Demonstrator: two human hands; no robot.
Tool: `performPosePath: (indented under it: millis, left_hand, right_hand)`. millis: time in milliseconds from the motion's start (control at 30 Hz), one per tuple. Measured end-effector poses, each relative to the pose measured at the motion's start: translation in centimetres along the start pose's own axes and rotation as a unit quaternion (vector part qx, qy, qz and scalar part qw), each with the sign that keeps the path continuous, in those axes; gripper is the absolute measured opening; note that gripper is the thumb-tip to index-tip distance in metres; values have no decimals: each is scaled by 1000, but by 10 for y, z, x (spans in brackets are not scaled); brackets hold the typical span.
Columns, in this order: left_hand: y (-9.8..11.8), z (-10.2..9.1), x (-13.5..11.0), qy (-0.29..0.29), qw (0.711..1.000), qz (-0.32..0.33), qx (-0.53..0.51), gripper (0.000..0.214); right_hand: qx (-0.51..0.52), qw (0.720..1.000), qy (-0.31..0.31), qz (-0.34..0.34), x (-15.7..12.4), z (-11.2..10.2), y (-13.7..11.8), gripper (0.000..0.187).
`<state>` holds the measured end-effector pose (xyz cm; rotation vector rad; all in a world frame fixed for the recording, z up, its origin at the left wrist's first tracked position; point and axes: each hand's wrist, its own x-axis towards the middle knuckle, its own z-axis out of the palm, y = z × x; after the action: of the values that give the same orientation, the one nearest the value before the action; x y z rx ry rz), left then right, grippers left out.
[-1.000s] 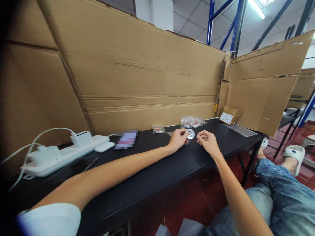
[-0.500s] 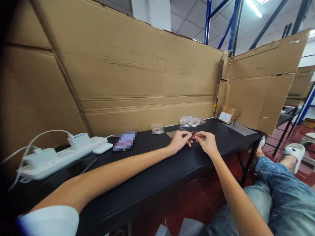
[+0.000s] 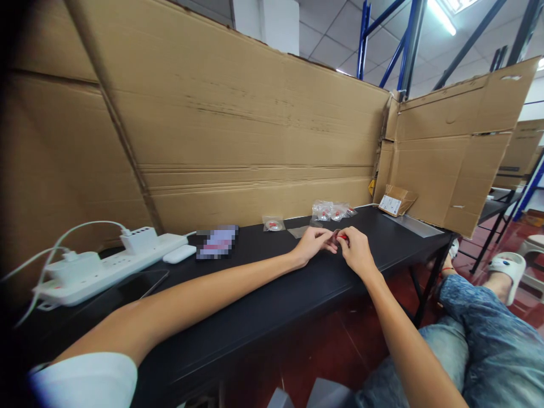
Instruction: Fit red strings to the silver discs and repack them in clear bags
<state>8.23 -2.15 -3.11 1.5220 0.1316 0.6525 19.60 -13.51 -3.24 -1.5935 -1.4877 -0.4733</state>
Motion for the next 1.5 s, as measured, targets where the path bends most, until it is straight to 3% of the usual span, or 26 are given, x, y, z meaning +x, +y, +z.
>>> performPosePath:
  millis: [200,567,1000,1200,1367,1500]
  left_hand:
    - [-3,-2,1,-9,1000,10,-12,13]
    - [-8,-5,1,8,1000,19,6,19]
    - [-10,-6,3,10,998,26,54,12]
    - [-6,-4,1,18,991,55,122,9]
    - [-2,-3,-1,12,971,97,216,13]
    - [-1,-2,-2,-2,970,89,224,13]
  right_hand:
    - [-3,1000,4,-13,-1,0,-1,13]
    - [52,999,-2,3,-2,-2,-4,14]
    - [29,999,-30,-11,-3,-1,-3,12]
    - [33,999,-7,-33,-1,-5,-17,12]
    - [75,997,-12,-3,-1,-4,-20,26]
    - [124,992,-18,22,-3,-1,-16,33]
